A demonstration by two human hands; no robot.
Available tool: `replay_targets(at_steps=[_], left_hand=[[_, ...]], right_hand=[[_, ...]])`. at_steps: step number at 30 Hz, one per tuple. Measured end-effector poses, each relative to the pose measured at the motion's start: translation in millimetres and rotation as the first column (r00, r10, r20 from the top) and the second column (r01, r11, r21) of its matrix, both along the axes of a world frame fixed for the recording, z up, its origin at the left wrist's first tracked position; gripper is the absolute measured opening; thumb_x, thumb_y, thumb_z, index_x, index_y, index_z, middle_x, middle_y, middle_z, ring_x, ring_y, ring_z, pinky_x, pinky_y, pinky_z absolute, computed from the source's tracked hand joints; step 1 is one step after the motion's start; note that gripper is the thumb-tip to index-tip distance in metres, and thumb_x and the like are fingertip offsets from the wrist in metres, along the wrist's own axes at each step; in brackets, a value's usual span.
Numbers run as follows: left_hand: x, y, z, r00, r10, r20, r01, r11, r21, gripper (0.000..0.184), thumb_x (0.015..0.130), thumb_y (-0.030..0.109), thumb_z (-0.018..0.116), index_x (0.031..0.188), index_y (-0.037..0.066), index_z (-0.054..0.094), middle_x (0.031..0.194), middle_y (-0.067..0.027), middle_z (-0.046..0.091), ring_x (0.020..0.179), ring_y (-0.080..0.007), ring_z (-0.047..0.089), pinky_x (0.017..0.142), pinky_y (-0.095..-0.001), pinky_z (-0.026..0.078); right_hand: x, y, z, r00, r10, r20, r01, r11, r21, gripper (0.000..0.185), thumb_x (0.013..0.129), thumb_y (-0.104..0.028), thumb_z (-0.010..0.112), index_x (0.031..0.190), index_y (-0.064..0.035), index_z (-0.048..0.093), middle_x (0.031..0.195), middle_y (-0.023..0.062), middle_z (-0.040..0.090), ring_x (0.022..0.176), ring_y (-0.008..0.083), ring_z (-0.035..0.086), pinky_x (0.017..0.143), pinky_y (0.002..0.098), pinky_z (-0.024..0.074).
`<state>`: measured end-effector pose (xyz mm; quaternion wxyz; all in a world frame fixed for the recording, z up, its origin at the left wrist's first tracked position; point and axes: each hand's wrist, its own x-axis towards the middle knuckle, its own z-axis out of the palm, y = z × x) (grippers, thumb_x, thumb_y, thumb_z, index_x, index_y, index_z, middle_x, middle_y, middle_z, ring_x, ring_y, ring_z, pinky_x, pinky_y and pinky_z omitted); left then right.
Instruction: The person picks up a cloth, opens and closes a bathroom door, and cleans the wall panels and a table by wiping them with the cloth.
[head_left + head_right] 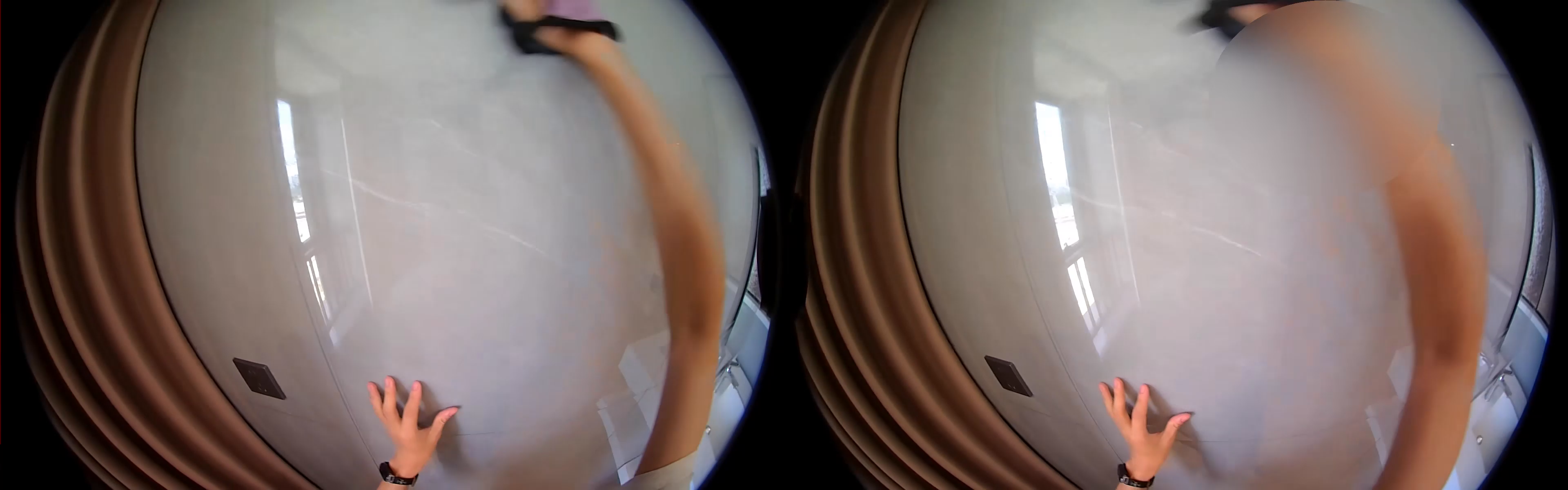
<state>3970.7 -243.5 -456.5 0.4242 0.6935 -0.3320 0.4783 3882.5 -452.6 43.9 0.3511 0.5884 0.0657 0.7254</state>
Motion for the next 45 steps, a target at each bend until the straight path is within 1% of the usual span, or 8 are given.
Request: replay_targets(at_steps=[1,2,5,13,28,37,41,45], left_hand=[[-1.8,-0.7,-2.5,1.000,-0.002,-0.014,0.002,1.000,0.003,0.084,0.069,0.042,0.084,0.137,0.009,0.047,0.154,-0.0186,0.022,0.141,-0.0486,0.013,0.108,-0.0593,0.024],[-1.1,-0.9,-3.7,1.000,0.010,-0.011,-0.010,1.000,0.002,0.086,0.068,0.042,0.084,0.138,0.009,0.046,0.154,-0.0178,0.022,0.141,-0.0484,0.013,0.109,-0.0593,0.024],[1.6,-4.9,-2.5,1.000,0.029,-0.005,-0.029,1.000,-0.008,0.088,0.068,0.043,0.083,0.139,0.009,0.044,0.154,-0.0161,0.023,0.142,-0.0474,0.013,0.110,-0.0585,0.024],[-8.7,-9.3,3.3,0.995,0.096,-0.008,-0.096,0.995,-0.009,0.081,0.068,0.037,0.083,0.135,0.006,0.049,0.154,-0.0173,0.026,0.141,-0.0478,0.017,0.109,-0.0572,0.027],[-16.9,-8.8,8.7,0.997,0.058,-0.055,-0.059,0.998,-0.026,0.073,0.073,0.022,0.083,0.135,0.005,0.048,0.155,-0.0202,0.023,0.143,-0.0428,0.015,0.112,-0.0516,0.024],[23.6,78.7,-3.8,0.989,0.076,-0.123,-0.073,0.997,0.031,0.080,0.069,0.025,0.085,0.137,0.007,0.048,0.153,-0.0230,0.024,0.141,-0.0464,0.019,0.110,-0.0546,0.027],[24.8,81.8,-2.5,0.995,0.038,-0.090,-0.036,0.999,0.027,0.077,0.070,0.027,0.084,0.136,0.006,0.050,0.153,-0.0219,0.026,0.141,-0.0465,0.020,0.109,-0.0543,0.029],[40.0,114.0,-8.0,0.999,-0.007,-0.039,0.011,0.994,0.109,0.068,0.073,0.023,0.082,0.133,0.006,0.054,0.152,-0.0221,0.028,0.139,-0.0459,0.025,0.108,-0.0533,0.031]], right_hand=[[-5.7,-66.9,13.2,0.969,-0.204,0.138,0.206,0.979,-0.003,0.052,0.092,-0.033,0.048,0.132,0.0003,0.049,0.137,0.0246,0.045,0.127,0.0386,0.042,0.106,0.0380,0.0347],[-30.3,-100.0,2.1,1.000,-0.018,0.022,0.014,0.980,0.199,0.054,0.094,-0.034,0.047,0.137,-0.0020,0.043,0.147,0.0229,0.035,0.135,0.0385,0.034,0.111,0.0378,0.0282],[-91.5,-230.2,-14.6,0.913,0.402,0.071,-0.408,0.899,0.159,0.055,0.093,-0.036,0.052,0.138,-0.0039,0.048,0.140,0.0173,0.048,0.136,0.0283,0.038,0.112,0.0343,0.0283],[-205.8,-375.0,-213.3,0.952,0.207,0.227,-0.299,0.797,0.524,0.057,0.099,-0.032,0.046,0.147,-0.0025,0.033,0.151,0.0138,0.034,0.142,0.0256,0.028,0.116,0.0328,0.0163],[-151.2,-207.7,-570.3,0.981,0.172,-0.091,-0.028,0.587,0.809,0.087,0.094,-0.063,0.029,0.150,0.0026,0.016,0.157,0.0256,0.006,0.146,0.0401,0.007,0.115,0.0520,0.0014],[-57.2,-91.8,-244.8,0.986,0.120,-0.111,-0.068,0.918,0.390,0.056,0.096,-0.029,0.043,0.148,-0.0094,0.033,0.156,0.0141,0.024,0.143,0.0371,0.021,0.113,0.0486,0.0187],[35.8,15.6,-107.3,0.998,0.013,-0.064,-0.002,0.987,0.159,0.052,0.096,-0.034,0.044,0.144,-0.0141,0.041,0.153,0.0116,0.032,0.142,0.0308,0.025,0.112,0.0426,0.0232],[98.5,192.0,-112.2,0.931,0.300,-0.209,-0.239,0.932,0.272,0.054,0.095,-0.032,0.048,0.140,-0.0025,0.041,0.149,0.0219,0.034,0.141,0.0360,0.026,0.114,0.0475,0.0229]])
